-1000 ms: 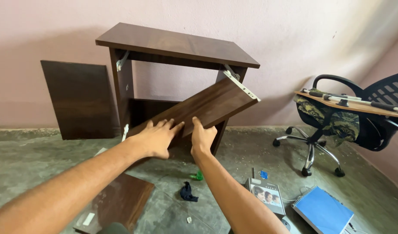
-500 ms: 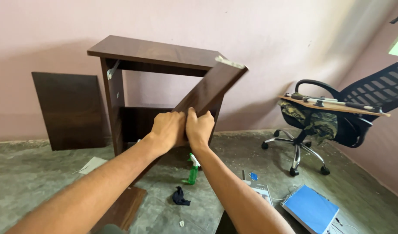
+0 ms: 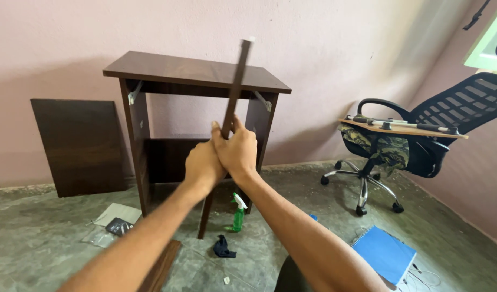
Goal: Assemble a wooden computer desk or shelf unit.
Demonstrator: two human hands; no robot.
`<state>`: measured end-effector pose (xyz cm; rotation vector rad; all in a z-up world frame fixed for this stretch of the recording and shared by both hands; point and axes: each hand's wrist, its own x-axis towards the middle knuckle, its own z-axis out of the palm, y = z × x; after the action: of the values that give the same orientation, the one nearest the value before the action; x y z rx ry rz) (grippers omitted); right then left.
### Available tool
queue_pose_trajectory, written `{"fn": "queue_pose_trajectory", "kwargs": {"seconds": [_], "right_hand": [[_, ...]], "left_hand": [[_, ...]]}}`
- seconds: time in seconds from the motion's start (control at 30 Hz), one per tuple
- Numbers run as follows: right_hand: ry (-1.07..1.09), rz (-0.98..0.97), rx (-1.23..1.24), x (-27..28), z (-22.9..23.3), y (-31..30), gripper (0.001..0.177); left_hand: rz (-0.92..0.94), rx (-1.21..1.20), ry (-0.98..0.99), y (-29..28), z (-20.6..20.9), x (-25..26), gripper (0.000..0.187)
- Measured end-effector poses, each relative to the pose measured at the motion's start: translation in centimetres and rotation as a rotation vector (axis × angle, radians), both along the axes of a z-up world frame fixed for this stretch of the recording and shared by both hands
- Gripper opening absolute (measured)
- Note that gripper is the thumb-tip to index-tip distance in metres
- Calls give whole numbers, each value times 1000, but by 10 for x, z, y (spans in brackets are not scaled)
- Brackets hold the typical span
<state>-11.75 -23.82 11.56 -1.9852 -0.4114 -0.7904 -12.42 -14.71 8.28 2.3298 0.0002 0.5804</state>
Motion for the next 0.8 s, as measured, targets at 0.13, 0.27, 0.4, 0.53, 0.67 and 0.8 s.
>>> {"fn": "queue_pose_trajectory", "kwargs": {"seconds": [0.13,0.27,0.4,0.53,0.67,0.8], "right_hand": [[-18,-59,-149,-4,7,16,74],[-118,117,-391,7,1,22,75],[-106,359,-593,24,-4,14,58],[37,417,-693,22,-2,-11,55],[-130,487,-847,46,-3,-36,54],[-261,300,-1146,73,-2,-50,80]], "left_hand": [[75,-96,-23,6,-18,0,33],[110,-367,-244,16,-54,19,32],[-36,-928,-541,15,-67,29,27],[-10,-1289,-459,19,-68,41,24],[24,-1578,-319,17,-42,39,24],[41,-1661,-325,9,-45,65,30]]}}
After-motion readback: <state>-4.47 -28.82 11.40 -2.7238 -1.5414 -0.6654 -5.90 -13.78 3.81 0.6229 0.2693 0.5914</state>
